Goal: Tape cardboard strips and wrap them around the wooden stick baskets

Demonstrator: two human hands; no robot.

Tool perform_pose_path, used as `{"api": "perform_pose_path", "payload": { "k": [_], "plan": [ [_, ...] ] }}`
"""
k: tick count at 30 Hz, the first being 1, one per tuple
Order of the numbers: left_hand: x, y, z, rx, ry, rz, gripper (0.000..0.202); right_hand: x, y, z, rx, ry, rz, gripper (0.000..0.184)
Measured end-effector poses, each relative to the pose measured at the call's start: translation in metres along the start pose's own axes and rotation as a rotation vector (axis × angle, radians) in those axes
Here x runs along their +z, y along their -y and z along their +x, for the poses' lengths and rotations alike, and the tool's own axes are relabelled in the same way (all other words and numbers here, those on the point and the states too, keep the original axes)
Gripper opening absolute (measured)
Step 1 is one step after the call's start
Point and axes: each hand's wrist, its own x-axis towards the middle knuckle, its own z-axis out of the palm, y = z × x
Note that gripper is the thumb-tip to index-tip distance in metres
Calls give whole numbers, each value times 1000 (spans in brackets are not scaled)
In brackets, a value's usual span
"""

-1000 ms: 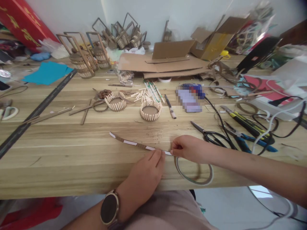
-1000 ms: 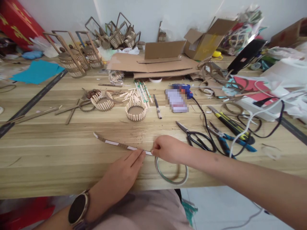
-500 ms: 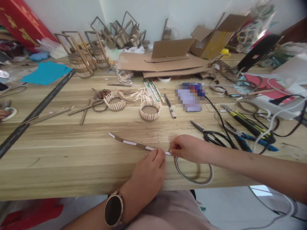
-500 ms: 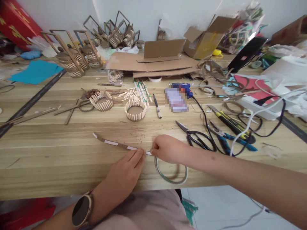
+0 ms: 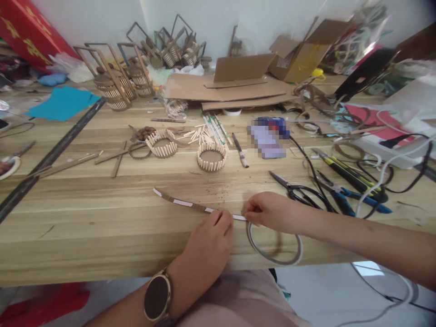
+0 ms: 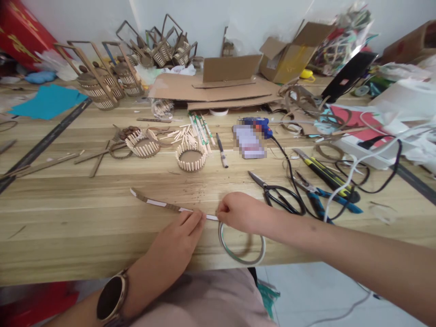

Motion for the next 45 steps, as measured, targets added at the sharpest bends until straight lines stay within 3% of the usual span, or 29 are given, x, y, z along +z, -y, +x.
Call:
{"api": "perform_pose_path", "payload": {
  "k": [8,24,27,30,32,39,45],
  "plan": [
    [1,-1,-1,-3,-11,-10,30,1,-11,2,32,10,-33,26],
    [-9,2,3,0,34,-42,24,8,-5,4,51,-82,-205,18],
    [-18,12,8,-41,10,-135,20,2,1,-6,15,-116,-215,17],
    [-28,19,13,-166,-162,-249,17,-4,12,-23,-18,-187,-254,16],
    [-33,20,15,-178,-246,-329,15,-6,17,-33,-68,-252,-306,16],
    [-46,13,20,-181,-247,-523,21,3,18,-46,-309,-477,-410,22],
    [-46,11,22,-196,-310,-470,23,8,19,-47,-430,-593,-479,21]
  ]
}}
